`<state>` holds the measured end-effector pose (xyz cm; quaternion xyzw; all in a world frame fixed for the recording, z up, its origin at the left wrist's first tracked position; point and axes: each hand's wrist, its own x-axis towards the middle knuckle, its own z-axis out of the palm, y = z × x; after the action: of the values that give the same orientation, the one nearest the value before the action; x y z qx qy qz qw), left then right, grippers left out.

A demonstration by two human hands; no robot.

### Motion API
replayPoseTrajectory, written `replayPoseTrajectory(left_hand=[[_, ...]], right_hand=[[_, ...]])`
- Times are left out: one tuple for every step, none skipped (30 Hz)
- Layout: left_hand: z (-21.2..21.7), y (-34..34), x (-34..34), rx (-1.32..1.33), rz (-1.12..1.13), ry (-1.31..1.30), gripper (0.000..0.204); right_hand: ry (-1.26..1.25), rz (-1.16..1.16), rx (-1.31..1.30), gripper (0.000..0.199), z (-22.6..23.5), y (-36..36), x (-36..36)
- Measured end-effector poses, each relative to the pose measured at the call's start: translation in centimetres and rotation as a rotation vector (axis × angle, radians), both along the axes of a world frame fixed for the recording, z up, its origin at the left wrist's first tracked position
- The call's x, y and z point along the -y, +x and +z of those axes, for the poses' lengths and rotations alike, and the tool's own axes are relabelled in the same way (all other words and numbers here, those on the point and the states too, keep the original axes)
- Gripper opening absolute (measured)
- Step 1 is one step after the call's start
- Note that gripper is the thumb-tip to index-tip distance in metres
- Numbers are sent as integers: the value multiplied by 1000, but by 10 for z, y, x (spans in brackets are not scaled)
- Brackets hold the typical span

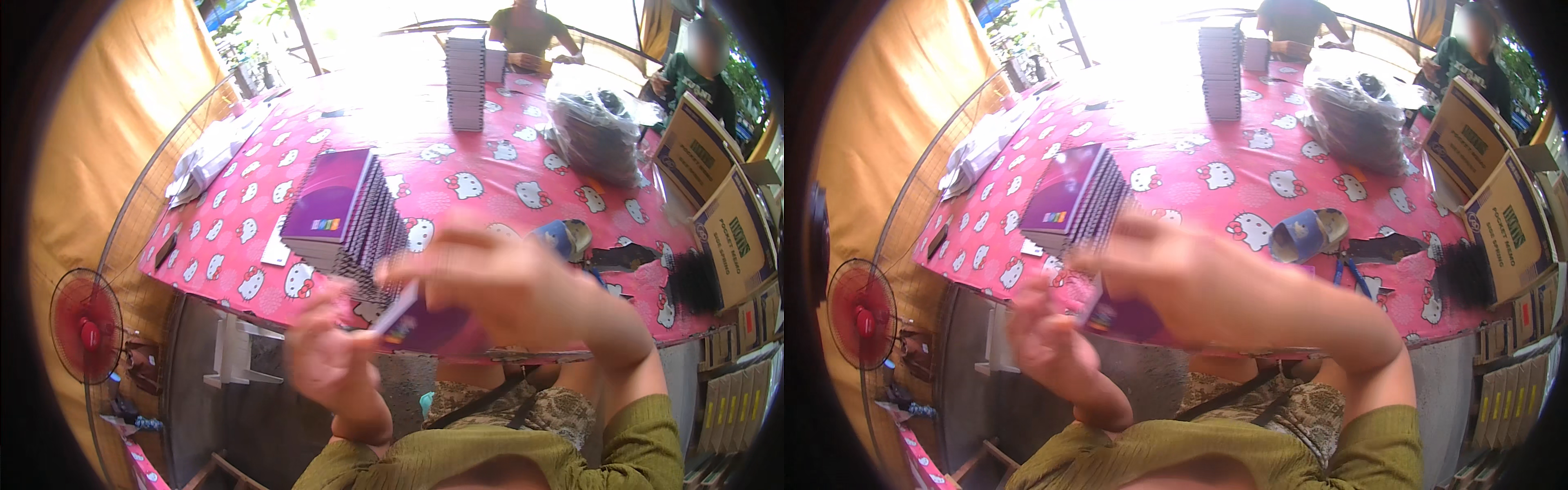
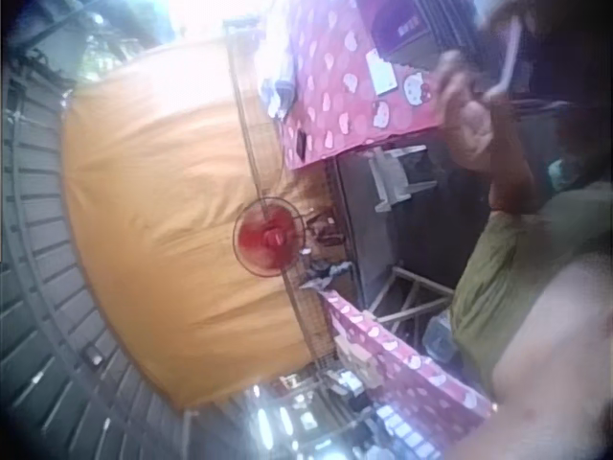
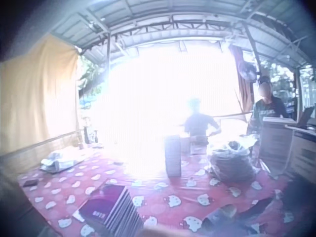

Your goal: The person assembles notebooks by threading spiral coils through punched paper and covers, then uses pliers to trim and crimp the ends of the coils.

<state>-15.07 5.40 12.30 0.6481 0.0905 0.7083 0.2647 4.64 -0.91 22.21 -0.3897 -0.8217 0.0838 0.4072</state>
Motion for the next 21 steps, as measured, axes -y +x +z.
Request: replayPoseTrajectory(left_hand=[[10, -5, -14, 121, 143, -55, 34], [22, -8, -29, 242, 285, -107, 38], [28, -9, -51, 231, 302, -240, 45], [30, -6, -73, 224, 309, -376, 53], [21, -2, -95, 160, 272, -455, 61], [15, -5, -114, 93, 243, -528, 69], [14, 5, -123, 120, 142, -560, 74], [15, 10, -124, 145, 57, -589, 79], [10, 12, -128, 122, 91, -562, 84], [9, 19, -128, 105, 116, -538, 89], [10, 23, -124, 51, 229, -526, 74], [12, 27, -121, 72, 274, -506, 66], [13, 30, -119, 87, 319, -486, 59], [15, 32, -115, 102, 362, -466, 52], [21, 33, -108, 149, 350, -505, 37], [20, 34, -107, 138, 376, -464, 38], [17, 34, -109, 127, 400, -422, 38], [14, 34, -114, 120, 428, -381, 39], [10, 32, -121, 105, 434, -350, 36], [10, 28, -126, 115, 431, -328, 35], [8, 24, -128, 123, 418, -311, 35]], right_hand=[[266, -120, 15, 28, 9, 7, -24], [328, -172, -171, 24, 15, 16, -55], [396, -217, -356, 21, 19, 26, -86], [220, -275, -518, 22, 21, 25, -106], [49, -317, -707, 25, 19, 21, -131], [-151, -426, -689, 29, 15, 8, -146], [-123, -554, -456, 31, -8, 5, -163], [-97, -659, -225, 33, -32, -3, -179], [-74, -605, -306, 32, -45, -6, -186], [-50, -557, -378, 32, -54, -2, -190], [-23, -511, -449, 31, -61, 3, -193], [-71, -513, -485, 31, -60, -1, -194], [-124, -516, -526, 30, -59, -11, -195], [-176, -519, -567, 29, -57, -20, -195], [-163, -487, -655, 32, -58, -22, -198], [-130, -508, -670, 33, -60, -24, -198], [-95, -530, -685, 33, -64, -26, -198], [-61, -548, -697, 35, -64, -26, -197], [-105, -550, -593, 39, -62, -21, -195], [-35, -543, -580, 38, -61, -15, -191], [33, -545, -565, 38, -63, -6, -183]])
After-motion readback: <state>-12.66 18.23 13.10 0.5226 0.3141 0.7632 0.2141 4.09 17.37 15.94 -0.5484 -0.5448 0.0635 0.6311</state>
